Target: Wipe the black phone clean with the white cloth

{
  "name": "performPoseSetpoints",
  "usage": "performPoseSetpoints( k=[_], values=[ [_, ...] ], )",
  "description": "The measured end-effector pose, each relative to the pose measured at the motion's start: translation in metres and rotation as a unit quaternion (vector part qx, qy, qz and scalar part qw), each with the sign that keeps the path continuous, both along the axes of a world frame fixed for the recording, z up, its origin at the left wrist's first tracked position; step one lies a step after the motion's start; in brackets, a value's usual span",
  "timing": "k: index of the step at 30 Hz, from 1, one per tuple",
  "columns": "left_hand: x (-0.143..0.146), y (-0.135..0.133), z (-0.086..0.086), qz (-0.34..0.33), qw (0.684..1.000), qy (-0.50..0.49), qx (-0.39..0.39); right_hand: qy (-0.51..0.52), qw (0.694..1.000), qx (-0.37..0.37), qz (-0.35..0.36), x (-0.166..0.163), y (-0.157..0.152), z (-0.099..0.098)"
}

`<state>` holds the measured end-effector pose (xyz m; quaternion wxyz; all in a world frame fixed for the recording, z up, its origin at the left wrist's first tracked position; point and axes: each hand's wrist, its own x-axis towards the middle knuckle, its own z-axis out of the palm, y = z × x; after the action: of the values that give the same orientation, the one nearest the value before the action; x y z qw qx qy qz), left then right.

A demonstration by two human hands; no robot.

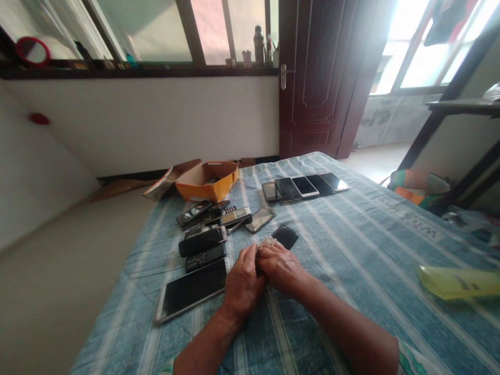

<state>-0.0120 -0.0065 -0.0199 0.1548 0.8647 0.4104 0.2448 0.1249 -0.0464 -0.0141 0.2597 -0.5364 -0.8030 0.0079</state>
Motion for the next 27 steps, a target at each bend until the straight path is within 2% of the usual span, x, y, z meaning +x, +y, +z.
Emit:
performPoseSetpoints(
  k=[3,9,17,23,27],
  values=[
    [-0.001,0.001,0.001,-0.017,1.000,-0.002,-0.001,0.006,1.000,-0.005,-0.001,-0.001,0.004,0.002],
    [0.002,-0.003,0.003,0.021,0.999,0.022,-0.008,0.003,1.000,-0.022,0.004,0.005,-0.012,0.003],
    [0.002,-0.002,0.004,0.011,1.000,0.028,0.001,0.007,1.000,-0.015,-0.011,0.003,-0.007,0.002],
    [0.002,-0.004,0.002,0.012,0.999,0.037,0.002,0.003,0.999,-0.032,-0.017,0.004,-0.020,0.004],
    [0.001,-0.002,0.003,-0.005,0.999,0.039,0.002,0.000,0.999,-0.030,-0.026,-0.001,-0.010,0.004]
  ],
)
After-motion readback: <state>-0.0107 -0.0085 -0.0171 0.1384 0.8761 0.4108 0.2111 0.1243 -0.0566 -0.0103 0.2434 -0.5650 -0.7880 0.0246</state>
